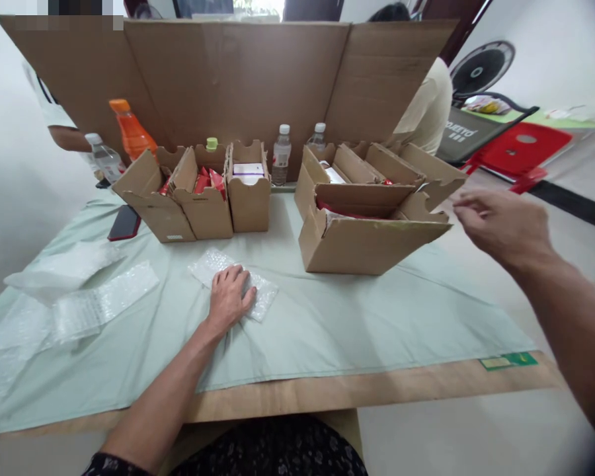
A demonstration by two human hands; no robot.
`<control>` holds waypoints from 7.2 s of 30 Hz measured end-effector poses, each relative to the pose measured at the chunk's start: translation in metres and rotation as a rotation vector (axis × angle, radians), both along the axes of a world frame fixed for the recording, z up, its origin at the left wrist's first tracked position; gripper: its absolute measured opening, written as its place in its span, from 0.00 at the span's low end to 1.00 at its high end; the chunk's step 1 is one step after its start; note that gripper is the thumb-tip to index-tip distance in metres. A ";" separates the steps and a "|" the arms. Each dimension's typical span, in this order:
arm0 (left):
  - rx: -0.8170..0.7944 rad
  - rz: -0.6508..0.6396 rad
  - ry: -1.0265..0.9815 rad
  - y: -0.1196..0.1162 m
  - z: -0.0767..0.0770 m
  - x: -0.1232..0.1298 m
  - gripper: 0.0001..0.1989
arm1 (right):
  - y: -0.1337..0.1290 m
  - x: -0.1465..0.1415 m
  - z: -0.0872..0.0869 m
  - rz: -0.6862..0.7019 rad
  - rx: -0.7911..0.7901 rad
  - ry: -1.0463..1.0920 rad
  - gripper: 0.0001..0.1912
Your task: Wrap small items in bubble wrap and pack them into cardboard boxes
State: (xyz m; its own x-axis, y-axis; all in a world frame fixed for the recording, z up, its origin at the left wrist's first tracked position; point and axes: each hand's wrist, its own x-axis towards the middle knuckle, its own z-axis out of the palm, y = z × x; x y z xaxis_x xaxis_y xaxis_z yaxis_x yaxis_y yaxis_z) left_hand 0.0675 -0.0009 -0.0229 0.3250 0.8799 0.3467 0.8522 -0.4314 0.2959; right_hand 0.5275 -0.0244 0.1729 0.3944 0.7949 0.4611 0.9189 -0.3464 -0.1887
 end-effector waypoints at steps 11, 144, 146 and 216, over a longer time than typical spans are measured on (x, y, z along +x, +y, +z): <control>-0.012 -0.007 0.014 -0.001 0.001 0.000 0.16 | -0.050 -0.034 -0.111 -0.099 -0.011 0.715 0.15; -0.087 -0.052 -0.039 -0.002 0.004 -0.008 0.13 | -0.012 -0.246 -0.191 0.863 -0.149 0.565 0.07; -0.085 -0.051 -0.037 -0.002 0.004 -0.007 0.13 | -0.009 -0.246 -0.190 0.857 -0.158 0.568 0.07; -0.327 -0.356 0.002 -0.091 0.066 -0.089 0.18 | -0.087 -0.172 -0.133 0.971 -0.340 0.713 0.15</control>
